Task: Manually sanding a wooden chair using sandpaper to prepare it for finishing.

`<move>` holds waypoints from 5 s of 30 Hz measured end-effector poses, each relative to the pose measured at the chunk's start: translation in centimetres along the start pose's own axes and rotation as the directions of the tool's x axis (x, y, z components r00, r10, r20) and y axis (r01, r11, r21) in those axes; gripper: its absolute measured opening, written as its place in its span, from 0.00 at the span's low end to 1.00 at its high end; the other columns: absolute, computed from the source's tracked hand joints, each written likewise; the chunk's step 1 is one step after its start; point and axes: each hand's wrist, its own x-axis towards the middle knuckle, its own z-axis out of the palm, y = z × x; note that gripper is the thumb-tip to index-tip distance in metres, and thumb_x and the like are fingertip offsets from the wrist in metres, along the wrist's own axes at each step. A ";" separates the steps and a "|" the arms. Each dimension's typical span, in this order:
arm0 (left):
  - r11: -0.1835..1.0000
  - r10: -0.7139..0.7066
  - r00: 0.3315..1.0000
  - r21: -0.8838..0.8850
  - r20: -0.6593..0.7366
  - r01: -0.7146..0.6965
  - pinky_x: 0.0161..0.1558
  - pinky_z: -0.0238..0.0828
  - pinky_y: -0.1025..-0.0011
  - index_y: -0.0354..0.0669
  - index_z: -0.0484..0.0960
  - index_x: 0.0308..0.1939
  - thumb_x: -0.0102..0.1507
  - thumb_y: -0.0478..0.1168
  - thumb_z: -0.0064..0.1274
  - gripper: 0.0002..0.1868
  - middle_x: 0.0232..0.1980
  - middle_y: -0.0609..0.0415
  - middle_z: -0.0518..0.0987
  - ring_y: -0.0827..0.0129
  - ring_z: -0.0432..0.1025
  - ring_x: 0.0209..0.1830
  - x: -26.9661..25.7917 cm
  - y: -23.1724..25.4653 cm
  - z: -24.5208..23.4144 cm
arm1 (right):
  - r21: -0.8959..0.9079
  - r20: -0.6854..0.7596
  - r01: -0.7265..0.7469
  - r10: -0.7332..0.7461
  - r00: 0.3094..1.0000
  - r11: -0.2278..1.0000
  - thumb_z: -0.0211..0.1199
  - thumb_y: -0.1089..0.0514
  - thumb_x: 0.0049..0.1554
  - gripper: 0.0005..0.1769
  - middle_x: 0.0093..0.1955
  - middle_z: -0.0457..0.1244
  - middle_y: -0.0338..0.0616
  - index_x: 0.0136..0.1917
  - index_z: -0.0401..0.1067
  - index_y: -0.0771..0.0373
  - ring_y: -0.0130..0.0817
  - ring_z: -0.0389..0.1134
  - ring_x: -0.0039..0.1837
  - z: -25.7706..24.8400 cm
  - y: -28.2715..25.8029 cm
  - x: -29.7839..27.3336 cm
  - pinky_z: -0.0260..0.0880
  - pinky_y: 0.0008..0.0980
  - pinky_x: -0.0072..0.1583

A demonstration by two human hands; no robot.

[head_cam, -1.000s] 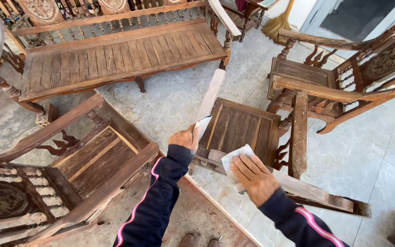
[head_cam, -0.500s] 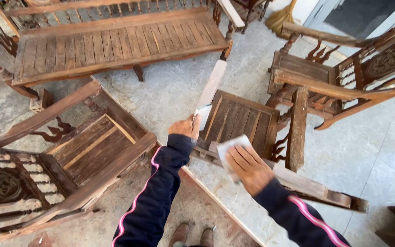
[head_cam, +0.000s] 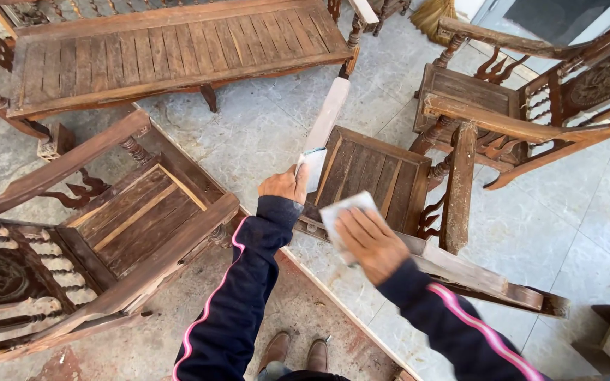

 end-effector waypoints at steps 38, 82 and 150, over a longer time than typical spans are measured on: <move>0.997 0.079 0.996 0.025 -0.051 -0.078 0.27 0.71 0.50 0.45 0.83 0.44 0.73 0.56 0.34 0.25 0.21 0.42 0.79 0.44 0.76 0.22 -0.5 1.0 -0.8 | 0.086 0.062 -0.106 0.101 0.993 0.991 0.55 0.67 0.55 0.31 0.71 0.62 0.52 0.72 0.65 0.60 0.44 0.61 0.74 -2.9 4.2 -4.5 0.54 0.47 0.77; 0.985 0.092 0.996 0.152 -0.021 -0.088 0.31 0.70 0.46 0.47 0.84 0.46 0.72 0.56 0.36 0.24 0.24 0.37 0.79 0.39 0.76 0.25 -0.7 1.0 -2.2 | -0.311 0.231 -0.306 0.384 0.894 0.900 0.51 0.62 0.60 0.33 0.78 0.50 0.62 0.77 0.54 0.70 0.51 0.49 0.81 -5.5 1.7 -9.5 0.41 0.50 0.82; 0.682 0.731 0.683 0.049 -0.005 -0.730 0.77 0.49 0.53 0.35 0.71 0.72 0.67 0.46 0.46 0.30 0.74 0.41 0.71 0.50 0.62 0.77 -10.5 11.2 1.7 | 0.248 -0.324 -0.770 0.799 0.506 0.588 0.55 0.72 0.56 0.35 0.80 0.57 0.50 0.77 0.64 0.62 0.41 0.52 0.84 -0.5 -4.8 -13.4 0.39 0.51 0.84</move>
